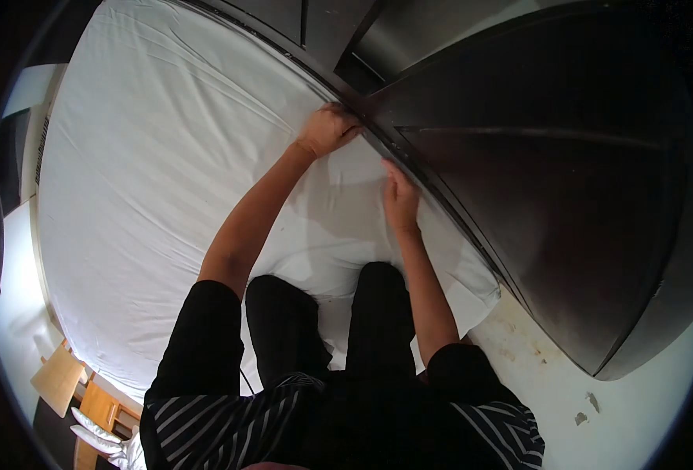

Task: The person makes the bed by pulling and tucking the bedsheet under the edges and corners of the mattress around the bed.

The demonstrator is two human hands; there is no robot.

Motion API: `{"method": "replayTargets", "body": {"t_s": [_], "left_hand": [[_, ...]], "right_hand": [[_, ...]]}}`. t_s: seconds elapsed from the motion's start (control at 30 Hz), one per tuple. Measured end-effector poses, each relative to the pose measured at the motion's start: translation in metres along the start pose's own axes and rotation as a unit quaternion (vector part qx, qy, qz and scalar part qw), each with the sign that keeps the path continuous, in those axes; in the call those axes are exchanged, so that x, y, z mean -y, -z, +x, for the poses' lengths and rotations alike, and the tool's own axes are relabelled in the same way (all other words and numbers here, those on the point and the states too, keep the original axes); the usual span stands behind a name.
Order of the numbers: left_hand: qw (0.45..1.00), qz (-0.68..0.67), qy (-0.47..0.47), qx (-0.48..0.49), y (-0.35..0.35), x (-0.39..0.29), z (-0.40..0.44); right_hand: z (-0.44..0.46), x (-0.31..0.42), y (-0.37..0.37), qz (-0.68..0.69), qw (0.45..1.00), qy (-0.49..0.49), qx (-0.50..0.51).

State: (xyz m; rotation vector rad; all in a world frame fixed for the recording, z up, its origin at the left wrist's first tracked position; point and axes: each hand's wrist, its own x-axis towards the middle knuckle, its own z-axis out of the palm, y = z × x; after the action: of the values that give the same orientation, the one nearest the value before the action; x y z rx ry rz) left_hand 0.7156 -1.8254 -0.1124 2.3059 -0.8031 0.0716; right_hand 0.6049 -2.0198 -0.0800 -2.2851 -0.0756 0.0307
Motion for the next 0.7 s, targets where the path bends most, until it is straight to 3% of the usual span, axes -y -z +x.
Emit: {"method": "replayTargets", "body": {"t_s": [0.1,0.2,0.23,0.4,0.6,0.7], "left_hand": [[0.995,0.092,0.006,0.026,0.017,-0.001,-0.003],[0.965,0.198,0.078,-0.156,0.043,0.027,-0.011],[0.955,0.235,0.064,-0.171,0.053,0.038,-0.011],[0.950,0.251,0.174,0.070,0.076,0.031,0.007],[0.960,0.242,0.123,0.065,0.073,0.061,0.007],[0.965,0.241,0.081,-0.067,0.088,0.064,-0.011]], "right_hand": [[0.035,0.027,-0.040,-0.087,0.991,0.106,0.007],[0.073,0.056,-0.073,-0.101,0.982,0.156,0.030],[0.086,0.060,-0.083,-0.112,0.976,0.181,0.037],[0.119,0.067,-0.115,-0.136,0.976,0.170,0.027],[0.120,0.064,-0.122,-0.217,0.953,0.212,-0.011],[0.118,0.067,-0.120,-0.212,0.941,0.260,-0.040]]}}
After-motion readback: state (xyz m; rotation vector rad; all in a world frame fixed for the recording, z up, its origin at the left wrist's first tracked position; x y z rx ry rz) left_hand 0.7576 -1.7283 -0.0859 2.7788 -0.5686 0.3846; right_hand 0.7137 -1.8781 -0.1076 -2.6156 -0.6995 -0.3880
